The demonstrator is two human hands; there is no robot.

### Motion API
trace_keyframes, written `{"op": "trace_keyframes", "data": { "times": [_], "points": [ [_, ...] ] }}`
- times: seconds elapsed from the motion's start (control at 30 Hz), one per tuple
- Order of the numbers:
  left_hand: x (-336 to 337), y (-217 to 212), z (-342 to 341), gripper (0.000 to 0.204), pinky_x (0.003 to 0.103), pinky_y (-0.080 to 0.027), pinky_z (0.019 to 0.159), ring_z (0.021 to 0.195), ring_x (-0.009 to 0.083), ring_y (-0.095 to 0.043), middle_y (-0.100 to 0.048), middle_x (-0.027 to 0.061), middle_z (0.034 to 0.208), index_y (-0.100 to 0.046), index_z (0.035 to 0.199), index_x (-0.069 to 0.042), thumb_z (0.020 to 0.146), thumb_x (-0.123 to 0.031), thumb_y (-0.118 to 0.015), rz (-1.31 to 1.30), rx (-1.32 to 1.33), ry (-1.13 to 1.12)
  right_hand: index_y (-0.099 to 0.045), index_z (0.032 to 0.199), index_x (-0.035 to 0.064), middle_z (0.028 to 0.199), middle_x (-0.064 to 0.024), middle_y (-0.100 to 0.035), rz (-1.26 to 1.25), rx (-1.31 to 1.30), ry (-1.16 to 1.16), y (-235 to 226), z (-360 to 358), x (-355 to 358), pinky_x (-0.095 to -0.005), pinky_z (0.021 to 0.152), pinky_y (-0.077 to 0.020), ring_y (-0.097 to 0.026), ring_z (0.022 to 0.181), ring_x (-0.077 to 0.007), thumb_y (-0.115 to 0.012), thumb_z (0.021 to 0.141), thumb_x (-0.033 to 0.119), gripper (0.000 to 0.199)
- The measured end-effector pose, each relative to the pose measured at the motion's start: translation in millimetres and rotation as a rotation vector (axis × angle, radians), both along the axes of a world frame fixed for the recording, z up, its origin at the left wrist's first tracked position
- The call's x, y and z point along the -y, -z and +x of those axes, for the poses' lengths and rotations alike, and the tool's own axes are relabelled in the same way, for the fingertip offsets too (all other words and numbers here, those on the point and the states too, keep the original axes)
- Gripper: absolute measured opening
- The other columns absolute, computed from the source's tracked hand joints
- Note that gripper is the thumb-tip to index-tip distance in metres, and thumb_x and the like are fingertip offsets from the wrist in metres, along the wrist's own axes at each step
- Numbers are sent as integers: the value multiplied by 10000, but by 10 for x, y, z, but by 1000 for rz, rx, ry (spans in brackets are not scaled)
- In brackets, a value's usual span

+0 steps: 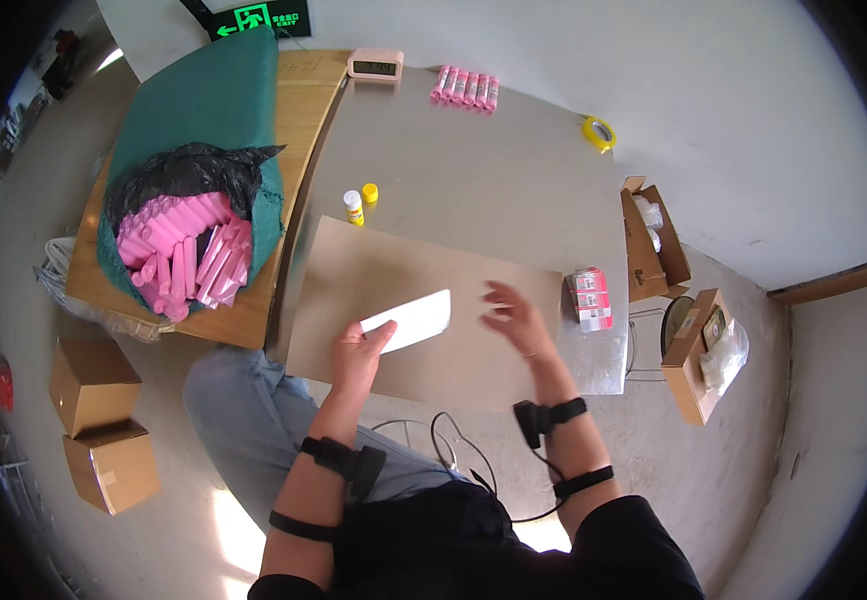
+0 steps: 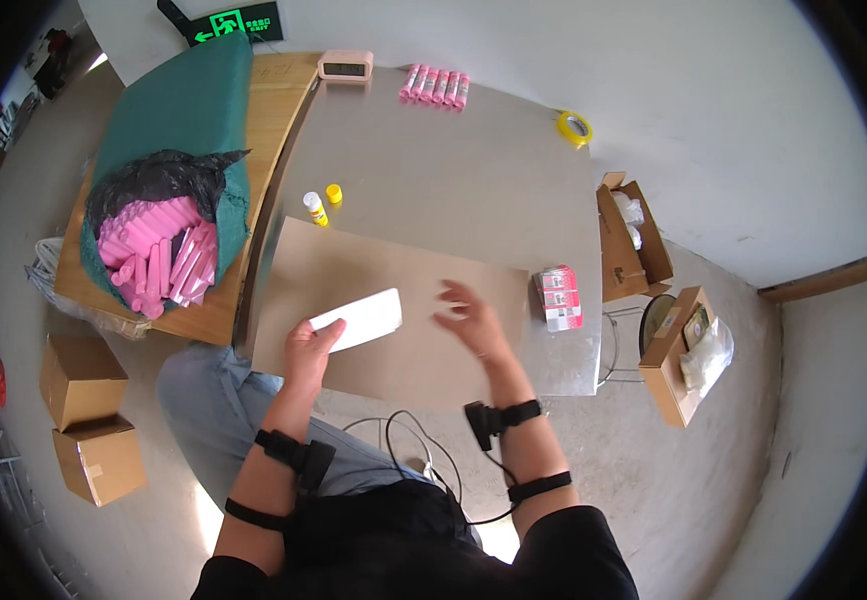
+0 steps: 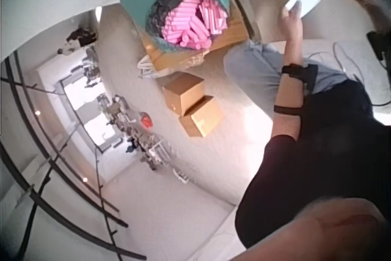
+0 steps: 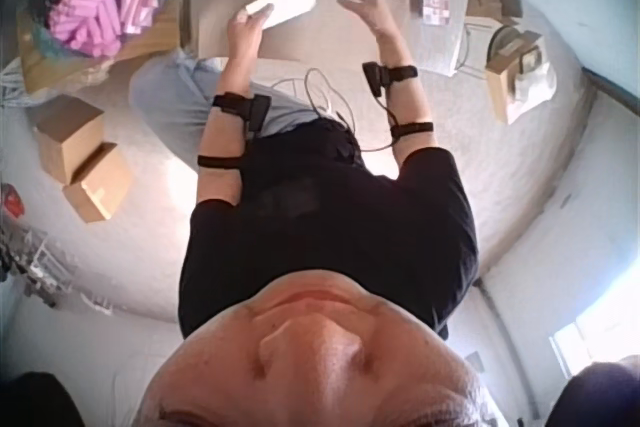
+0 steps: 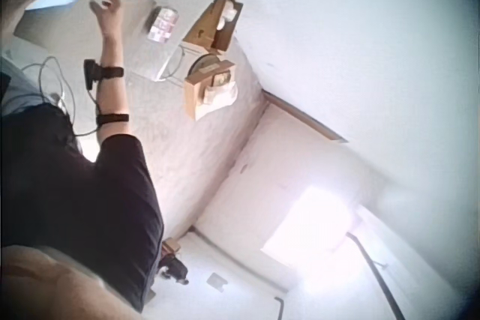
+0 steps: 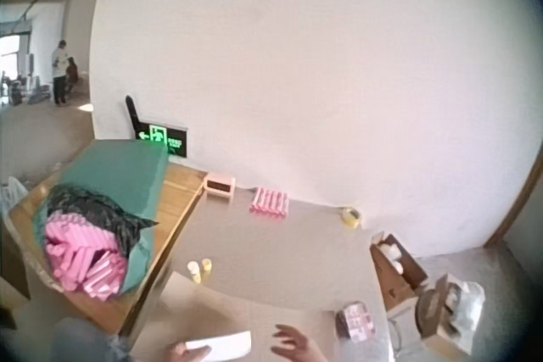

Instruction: The person is applying glue to a small piece of white paper.

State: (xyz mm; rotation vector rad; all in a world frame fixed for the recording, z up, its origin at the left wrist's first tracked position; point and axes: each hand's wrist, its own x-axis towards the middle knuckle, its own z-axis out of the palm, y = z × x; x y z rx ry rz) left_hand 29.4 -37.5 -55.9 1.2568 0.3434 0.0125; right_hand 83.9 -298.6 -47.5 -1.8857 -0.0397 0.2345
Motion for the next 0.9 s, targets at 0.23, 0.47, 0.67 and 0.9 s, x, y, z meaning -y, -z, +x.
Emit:
{"op": "trace_keyframes", "data": {
  "times": [0.23, 0.47, 0.67, 0.9],
  "points": [
    [-66, 343, 82, 203, 227, -461, 659, 722, 66, -572, -658, 20, 797, -664, 971, -24, 814, -149, -691, 372, -57, 217, -661, 921, 38, 876, -10, -653, 265, -172, -29, 545, -137, -729, -254, 804, -454, -577, 842, -100, -698, 758, 41, 168],
    [-132, 567, 164, 197, 235, -468, 739, 828, 89, -580, -661, 30, 908, -656, 999, -21, 804, -47, -665, 393, -35, 231, -662, 924, 29, 869, -20, -656, 193, -133, 133, 969, -177, -861, -232, 710, -473, -570, 763, -81, -689, 768, 27, 159],
    [-145, 653, 139, 199, 255, -475, 741, 817, 106, -604, -677, 43, 891, -662, 974, -16, 780, -56, -675, 329, -16, 219, -659, 937, 27, 941, -49, -658, 172, -71, 139, 943, -218, -913, -234, 710, -481, -580, 779, -94, -697, 759, 25, 182],
    [-148, 713, 153, 146, 243, -470, 742, 818, 96, -591, -667, 34, 899, -662, 933, -23, 788, -35, -663, 261, -68, 204, -647, 913, 36, 1038, -51, -623, 206, -115, 115, 930, -217, -900, -233, 807, -465, -578, 892, -106, -675, 758, -30, 171]
  ]
}}
